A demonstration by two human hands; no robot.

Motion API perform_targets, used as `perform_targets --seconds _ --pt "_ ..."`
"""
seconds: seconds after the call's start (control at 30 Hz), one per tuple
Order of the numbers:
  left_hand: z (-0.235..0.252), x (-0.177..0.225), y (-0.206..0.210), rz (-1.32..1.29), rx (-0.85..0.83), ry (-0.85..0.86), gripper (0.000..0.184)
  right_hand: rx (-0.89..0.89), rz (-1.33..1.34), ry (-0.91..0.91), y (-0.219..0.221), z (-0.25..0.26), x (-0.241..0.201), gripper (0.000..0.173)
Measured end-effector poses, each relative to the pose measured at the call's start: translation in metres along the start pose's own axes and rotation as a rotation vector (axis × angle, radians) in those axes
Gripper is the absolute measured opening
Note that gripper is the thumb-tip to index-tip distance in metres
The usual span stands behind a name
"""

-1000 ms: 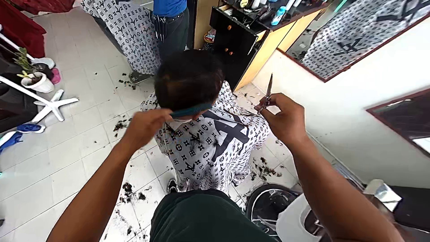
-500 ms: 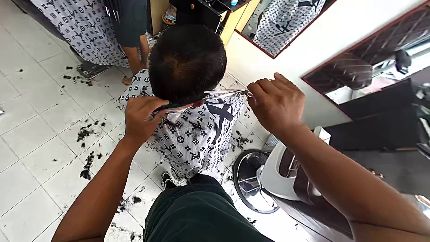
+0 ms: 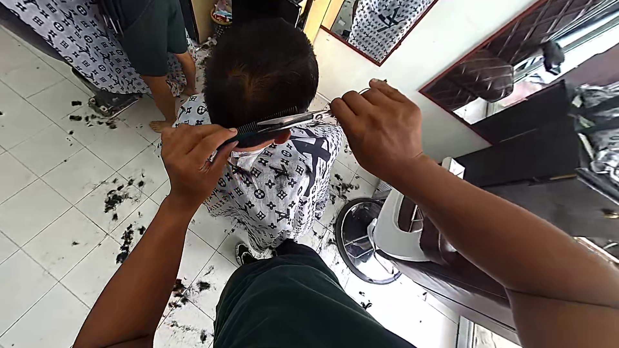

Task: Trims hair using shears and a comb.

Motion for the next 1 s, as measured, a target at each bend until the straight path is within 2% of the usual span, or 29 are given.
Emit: perform_targets --seconds 0.07,0.2,0.3,0.4,0.47,0.53,0.6,0.67,1.0 --pt "0.001 -0.001 -0.001 0.0 -0.001 0.005 0.013 0.013 0.005 -0.004 -0.003 -0.004 0.003 0.012" --pt "0.001 -0.003 0.0 0.001 0.008 0.022 0.013 0.006 -0.029 0.001 -0.004 0.001 -0.004 0.003" --pt "0.002 -0.006 0.001 -0.013 0.028 0.028 0.013 -0.007 -0.026 0.005 -0.005 0.007 -0.015 0.008" --pt "0.011 -0.014 -0.008 -0.103 0.015 -0.108 0.027 0.024 0.094 0.017 -0.016 -0.004 -0.009 0.012" --pt "0.017 -0.025 -0.008 -0.207 -0.051 -0.191 0.035 0.004 0.13 0.097 -0.023 -0.018 0.002 0.013" --pt "0.017 -0.032 -0.006 -0.248 -0.256 -0.067 0.034 -0.037 0.113 0.174 -0.025 -0.028 0.012 0.017" --pt "0.006 -0.041 0.002 -0.224 -0.458 0.13 0.028 -0.063 0.081 0.212 -0.02 -0.035 0.017 0.012" --pt "-0.009 -0.052 0.011 -0.203 -0.51 0.207 0.024 -0.088 0.05 0.223 -0.015 -0.037 0.014 0.009" --pt "0.002 -0.039 0.001 -0.147 -0.137 0.093 0.016 -0.09 -0.085 0.129 0.0 -0.023 -0.011 0.004"
Point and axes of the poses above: each hand's wrist, its own z-axis towards the middle knuckle, its own y-axis out of the palm, x = y × z, the point moved 2 cm from there along z, towards the middle knuckle, and after that the axes turned 9 degrees about z, right-handed, at the moved point
